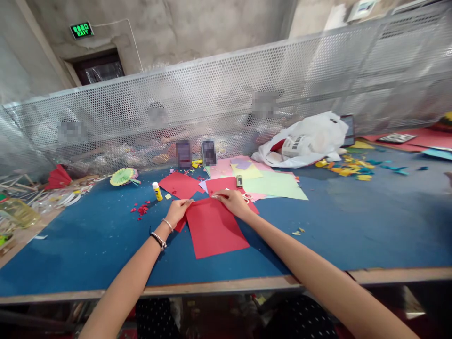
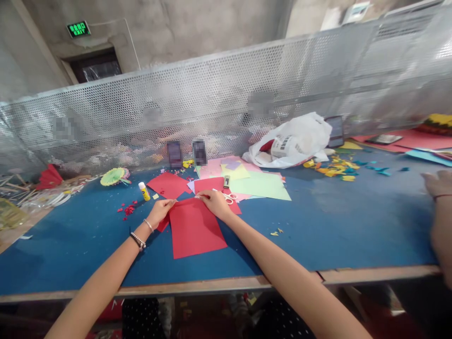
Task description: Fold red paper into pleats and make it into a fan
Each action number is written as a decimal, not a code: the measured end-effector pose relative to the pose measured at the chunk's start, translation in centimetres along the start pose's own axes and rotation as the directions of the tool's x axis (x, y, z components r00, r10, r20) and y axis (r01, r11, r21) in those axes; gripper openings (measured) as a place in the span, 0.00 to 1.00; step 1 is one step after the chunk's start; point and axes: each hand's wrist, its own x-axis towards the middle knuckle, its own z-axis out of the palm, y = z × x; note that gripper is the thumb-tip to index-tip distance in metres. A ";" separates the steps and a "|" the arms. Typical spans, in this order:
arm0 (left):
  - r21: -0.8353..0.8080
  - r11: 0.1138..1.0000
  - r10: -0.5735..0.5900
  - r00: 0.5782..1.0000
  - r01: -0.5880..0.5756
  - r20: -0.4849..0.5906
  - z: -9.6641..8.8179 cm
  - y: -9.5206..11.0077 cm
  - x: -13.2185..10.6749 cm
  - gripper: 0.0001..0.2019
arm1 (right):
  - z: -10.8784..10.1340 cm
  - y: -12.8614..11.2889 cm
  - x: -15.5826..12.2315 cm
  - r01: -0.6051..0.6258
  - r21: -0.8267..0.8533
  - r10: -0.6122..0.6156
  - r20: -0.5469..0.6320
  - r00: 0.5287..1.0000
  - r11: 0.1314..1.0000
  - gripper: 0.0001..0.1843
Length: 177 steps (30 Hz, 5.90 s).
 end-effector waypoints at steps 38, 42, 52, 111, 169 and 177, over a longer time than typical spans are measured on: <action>0.839 0.087 0.873 0.447 -0.537 0.195 -1.2 3.0 -2.6 0.05 | 0.1 -3.1 -2.0 0.372 -0.562 -0.475 -0.043 0.879 0.739 0.20; 0.789 0.148 0.805 0.537 -0.596 0.254 -0.7 2.3 -1.9 0.08 | -0.3 -2.7 -1.5 0.425 -0.531 -0.468 0.058 0.882 0.734 0.12; 0.570 0.630 0.415 0.849 -0.528 0.328 -0.4 -0.3 -0.5 0.09 | 0.1 -0.9 -0.6 0.432 -0.226 -0.314 0.417 0.853 0.873 0.09; 0.617 0.556 0.379 0.830 -0.557 0.409 -0.7 0.8 -1.0 0.08 | 0.3 -0.1 -0.7 0.433 -0.120 -0.354 0.407 0.842 0.893 0.14; 0.615 0.678 0.288 0.916 -0.402 0.280 -0.6 0.5 -0.5 0.06 | 0.8 -0.2 -0.7 0.239 -0.182 -0.185 0.271 0.945 0.954 0.10; 0.666 0.587 0.306 0.887 -0.461 0.345 -0.7 0.9 -0.9 0.12 | 0.5 -0.8 -0.8 0.303 -0.375 -0.212 0.266 0.941 0.876 0.06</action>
